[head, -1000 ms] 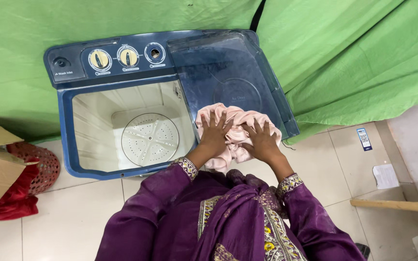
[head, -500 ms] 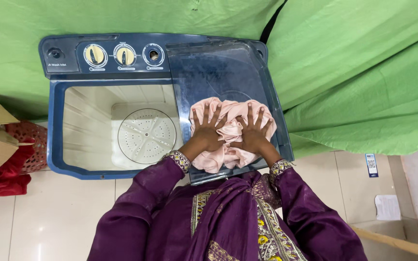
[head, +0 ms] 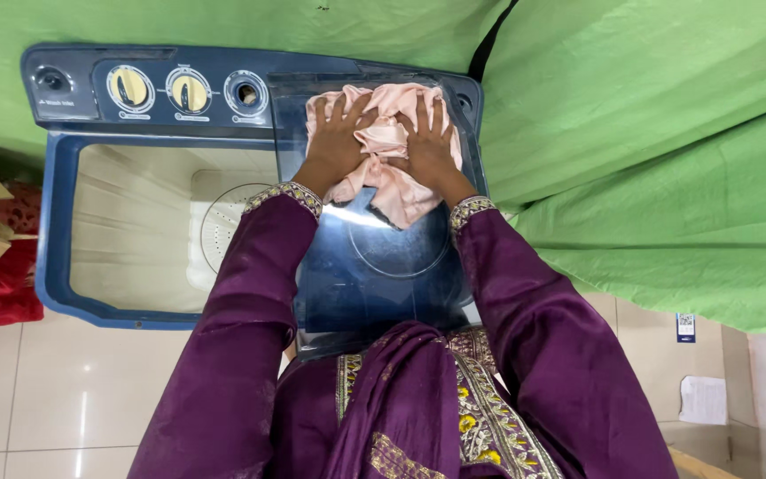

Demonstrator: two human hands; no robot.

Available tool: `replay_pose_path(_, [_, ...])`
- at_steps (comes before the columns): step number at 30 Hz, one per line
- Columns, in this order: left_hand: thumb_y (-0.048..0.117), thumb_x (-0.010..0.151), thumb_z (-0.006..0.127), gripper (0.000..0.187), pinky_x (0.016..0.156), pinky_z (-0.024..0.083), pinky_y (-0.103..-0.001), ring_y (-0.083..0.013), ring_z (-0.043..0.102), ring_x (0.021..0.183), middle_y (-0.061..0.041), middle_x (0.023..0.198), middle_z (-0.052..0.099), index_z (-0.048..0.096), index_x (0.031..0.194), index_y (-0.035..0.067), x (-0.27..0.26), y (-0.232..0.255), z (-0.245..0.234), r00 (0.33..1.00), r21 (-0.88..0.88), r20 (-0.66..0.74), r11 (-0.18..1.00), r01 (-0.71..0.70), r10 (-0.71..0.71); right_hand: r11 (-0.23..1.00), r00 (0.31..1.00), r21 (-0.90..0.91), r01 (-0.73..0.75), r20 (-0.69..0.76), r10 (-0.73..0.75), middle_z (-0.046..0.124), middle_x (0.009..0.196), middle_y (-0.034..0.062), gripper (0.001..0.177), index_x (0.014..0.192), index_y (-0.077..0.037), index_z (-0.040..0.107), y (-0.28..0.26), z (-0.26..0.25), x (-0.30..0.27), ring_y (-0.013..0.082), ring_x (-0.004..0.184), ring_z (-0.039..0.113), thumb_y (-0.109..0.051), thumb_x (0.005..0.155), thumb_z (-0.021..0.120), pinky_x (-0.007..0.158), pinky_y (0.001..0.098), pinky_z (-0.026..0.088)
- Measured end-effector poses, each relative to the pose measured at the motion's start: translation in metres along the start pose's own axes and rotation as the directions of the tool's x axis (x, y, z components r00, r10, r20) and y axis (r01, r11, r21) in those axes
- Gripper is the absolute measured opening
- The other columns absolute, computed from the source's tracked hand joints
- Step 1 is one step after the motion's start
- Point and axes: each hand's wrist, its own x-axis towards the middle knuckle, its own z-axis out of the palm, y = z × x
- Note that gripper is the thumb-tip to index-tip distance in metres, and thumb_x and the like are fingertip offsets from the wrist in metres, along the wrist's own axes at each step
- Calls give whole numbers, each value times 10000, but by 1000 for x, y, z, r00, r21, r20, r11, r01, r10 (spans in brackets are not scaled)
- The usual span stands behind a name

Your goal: The person washes a pink cloth by hand in a portable twin-tub washing machine. They scrub the cloth inside the wash tub, wring it out, and then rub it against the top surface of the machine's lid to remove excess water.

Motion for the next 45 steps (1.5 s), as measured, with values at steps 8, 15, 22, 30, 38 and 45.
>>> replay_pose_path(8, [78, 850, 678, 446, 1026, 382, -525, -358, 487, 1200, -90, 1331, 559, 665, 1285, 179, 23, 11, 8, 949, -135, -298, 989, 67, -105, 992, 918, 79, 97, -392, -59, 557, 1386, 136, 530, 1313, -111, 672, 3, -6, 17, 389, 1221, 505, 11, 800, 729, 1052, 469, 469])
replay_pose_path(15, [-26, 829, 598, 578, 1030, 379, -528, -349, 499, 1196, -97, 1377, 562, 699, 1335, 235, 10, 37, 17, 896, -172, -412, 980, 101, -165, 966, 913, 206, 159, -403, -65, 536, 1430, 176, 508, 1292, -93, 672, 7, -2, 5, 426, 1280, 491, -5, 792, 701, 1054, 455, 481])
replay_pose_path(22, [72, 895, 611, 363, 1010, 371, -557, -342, 494, 1187, -92, 1353, 563, 740, 1189, 240, -14, 65, 20, 851, -84, -460, 966, 244, -255, 847, 962, 456, 272, -115, -247, 313, 1563, 327, 805, 1514, -71, 462, 18, -23, -32, 541, 1460, 251, -349, 840, 804, 1203, 598, 228])
replay_pose_path(30, [106, 829, 662, 509, 1074, 342, -556, -417, 454, 1290, -154, 1426, 522, 672, 1332, 185, -60, 97, 14, 924, -168, -316, 971, 169, -216, 988, 988, -6, 152, -5, -152, 323, 1581, 264, 761, 1521, -196, 469, -21, -43, -101, 531, 1451, 264, -426, 863, 774, 1129, 704, 233])
replay_pose_path(38, [389, 838, 817, 894, 1145, 104, -719, -584, 252, 1432, -350, 1573, 206, 340, 1575, 218, -86, 106, -38, 998, -280, -27, 959, 50, -59, 997, 991, -11, 76, -109, -76, 386, 1595, 210, 582, 1447, -216, 559, -2, -15, -72, 499, 1448, 365, -239, 894, 740, 1084, 663, 383])
replay_pose_path(45, [252, 867, 693, 756, 1201, 78, -671, -518, 326, 1445, -205, 1658, 202, 392, 1552, 358, -87, 73, -37, 996, -105, 5, 991, 86, -86, 995, 988, 38, 96, -127, -90, 357, 1601, 213, 608, 1468, -238, 550, -8, -18, -46, 497, 1470, 318, -224, 895, 752, 1085, 679, 365])
